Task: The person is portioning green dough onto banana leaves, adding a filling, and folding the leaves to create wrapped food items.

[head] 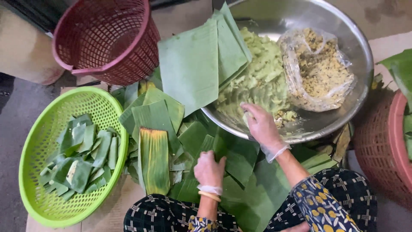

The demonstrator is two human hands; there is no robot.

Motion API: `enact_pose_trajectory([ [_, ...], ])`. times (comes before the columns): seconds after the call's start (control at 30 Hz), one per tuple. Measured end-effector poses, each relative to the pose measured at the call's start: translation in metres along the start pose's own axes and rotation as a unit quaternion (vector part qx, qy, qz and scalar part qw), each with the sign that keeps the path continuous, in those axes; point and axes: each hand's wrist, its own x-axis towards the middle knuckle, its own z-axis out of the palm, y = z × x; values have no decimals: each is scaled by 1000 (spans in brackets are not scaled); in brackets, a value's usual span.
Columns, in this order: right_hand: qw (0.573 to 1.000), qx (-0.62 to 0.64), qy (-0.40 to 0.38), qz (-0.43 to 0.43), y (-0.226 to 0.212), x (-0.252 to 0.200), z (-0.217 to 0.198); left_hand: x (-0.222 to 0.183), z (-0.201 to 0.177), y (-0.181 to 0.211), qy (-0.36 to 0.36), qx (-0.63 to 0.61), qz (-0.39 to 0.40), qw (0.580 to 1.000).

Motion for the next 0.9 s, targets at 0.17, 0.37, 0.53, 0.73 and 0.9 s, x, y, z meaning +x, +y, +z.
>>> enact_pose_trajectory([
  [0.17, 984, 97, 46, 140, -47, -16, -25, -10, -61, -7, -33, -468, -96, 878],
  [0.37, 922, 341, -24, 183, -141, -58, -14, -29, -117, 14, -140, -813, -10, 565],
  [0.53, 988, -76, -94, -91, -77, -68, 50, -42, -86, 26, -37, -685, 84, 723],
  [0.73, 958, 82, -270, 59, -80, -75, 40, -40, -103, 39, -86, -793, -227, 559],
  [0.9, 976, 91, -198, -24, -119, -59, -17, -26, -121, 32, -131, -797, -145, 571],
])
